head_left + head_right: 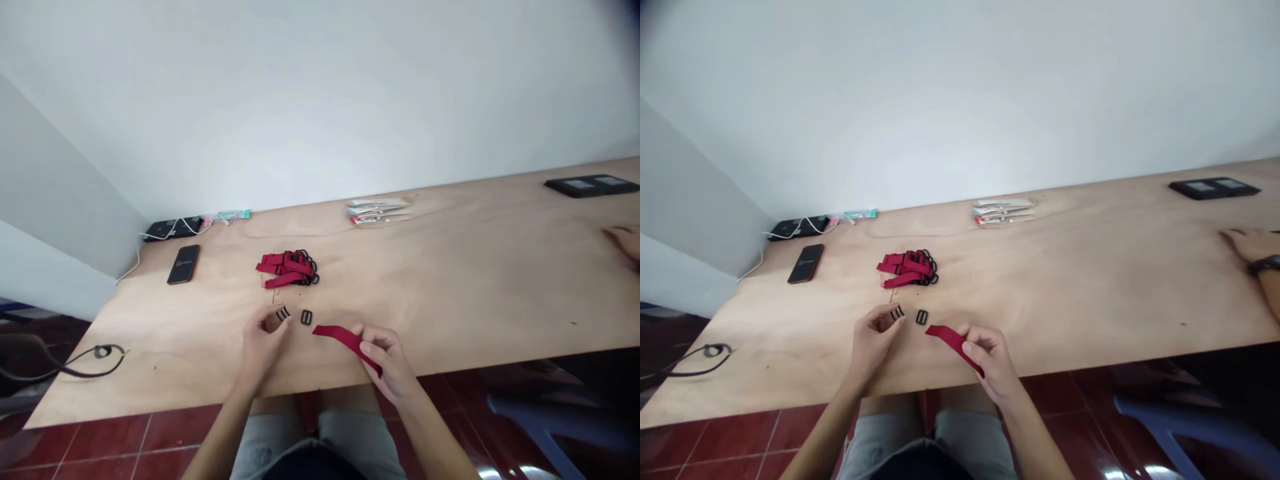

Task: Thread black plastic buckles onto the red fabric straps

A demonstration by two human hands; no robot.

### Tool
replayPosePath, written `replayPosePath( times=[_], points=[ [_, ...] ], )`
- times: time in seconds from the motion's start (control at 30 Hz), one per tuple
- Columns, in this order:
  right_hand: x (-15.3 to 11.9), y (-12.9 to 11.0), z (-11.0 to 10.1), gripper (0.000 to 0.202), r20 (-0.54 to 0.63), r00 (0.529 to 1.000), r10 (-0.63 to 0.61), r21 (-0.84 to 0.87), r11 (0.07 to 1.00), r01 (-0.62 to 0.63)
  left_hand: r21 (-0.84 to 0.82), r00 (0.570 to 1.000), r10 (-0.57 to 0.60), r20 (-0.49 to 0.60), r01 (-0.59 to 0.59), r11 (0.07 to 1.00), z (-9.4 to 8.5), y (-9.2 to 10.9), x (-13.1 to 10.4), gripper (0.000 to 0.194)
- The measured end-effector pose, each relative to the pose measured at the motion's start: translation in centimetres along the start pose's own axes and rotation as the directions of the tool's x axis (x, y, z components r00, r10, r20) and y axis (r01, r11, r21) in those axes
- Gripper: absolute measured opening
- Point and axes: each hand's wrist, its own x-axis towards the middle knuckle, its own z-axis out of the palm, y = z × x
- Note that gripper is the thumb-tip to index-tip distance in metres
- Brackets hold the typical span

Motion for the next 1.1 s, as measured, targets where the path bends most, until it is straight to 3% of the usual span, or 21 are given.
replayPosePath(
  times=[0.13, 0.27, 0.33, 0.43, 0.53, 0.6, 0.67, 0.8, 0.87, 0.93, 1.03, 1.1],
  points=[
    [0.8, -0.6, 0.9, 0.047, -0.041, 0.997, -0.064, 0.001, 0.998, 0.064, 0.193, 0.984, 0.162, 0.081, -0.174, 0.966, 0.6, 0.1, 0.1, 0.020],
    [2.3, -0.8, 3.3, 0.040, 0.098, 0.990, -0.105, -0.022, 0.994, 0.107, 0.166, 0.975, 0.219, 0.033, -0.222, 0.961, 0.4, 0.5, -0.1, 0.024],
    [2.9, -0.5, 4.8, 0.037, 0.179, 0.977, -0.119, -0.033, 0.991, 0.127, 0.078, 0.984, 0.175, 0.038, -0.177, 0.981, 0.1, 0.7, -0.7, 0.022],
    [3.3, 0.4, 6.7, 0.032, 0.299, 0.947, -0.119, -0.120, 0.980, 0.161, -0.210, 0.994, 0.023, 0.107, 0.000, 0.978, -0.1, 1.1, -2.0, 0.034],
    [3.2, 1.6, 8.0, 0.029, 0.344, 0.930, -0.129, -0.257, 0.940, 0.225, -0.514, 0.987, -0.140, 0.081, 0.161, 0.842, -0.2, 1.4, -3.0, 0.033],
    [3.2, 2.3, 8.6, 0.028, 0.351, 0.925, -0.145, -0.315, 0.912, 0.263, -0.652, 0.977, -0.209, 0.046, 0.188, 0.735, -0.3, 1.6, -3.2, 0.033],
    [3.3, 2.6, 9.1, 0.027, 0.347, 0.922, -0.170, -0.340, 0.893, 0.293, -0.686, 0.969, -0.249, 0.011, 0.188, 0.703, -0.6, 1.7, -3.1, 0.034],
    [4.2, 2.1, 9.2, 0.018, 0.417, 0.868, -0.269, -0.427, 0.785, 0.448, -0.570, 0.964, -0.259, -0.052, 0.184, 0.801, -1.7, 1.3, -2.6, 0.035],
    [4.9, 1.7, 8.6, 0.013, 0.481, 0.826, -0.295, -0.505, 0.677, 0.536, -0.526, 0.971, -0.233, -0.050, 0.173, 0.833, -2.8, 0.8, -1.8, 0.036],
    [5.6, 1.4, 7.7, 0.028, 0.521, 0.810, -0.268, -0.620, 0.534, 0.575, -0.429, 0.977, -0.207, -0.043, 0.169, 0.887, -4.5, 0.1, -0.3, 0.037],
    [6.5, 1.5, 6.5, 0.057, 0.534, 0.836, -0.124, -0.788, 0.287, 0.545, -0.069, 0.992, -0.121, 0.036, 0.123, 0.990, -7.3, -1.2, 2.6, 0.035],
    [6.9, 2.0, 6.2, 0.059, 0.500, 0.864, -0.057, -0.853, 0.140, 0.503, 0.232, 0.999, -0.022, 0.047, 0.010, 0.973, -8.7, -2.1, 4.6, 0.030]
  ],
)
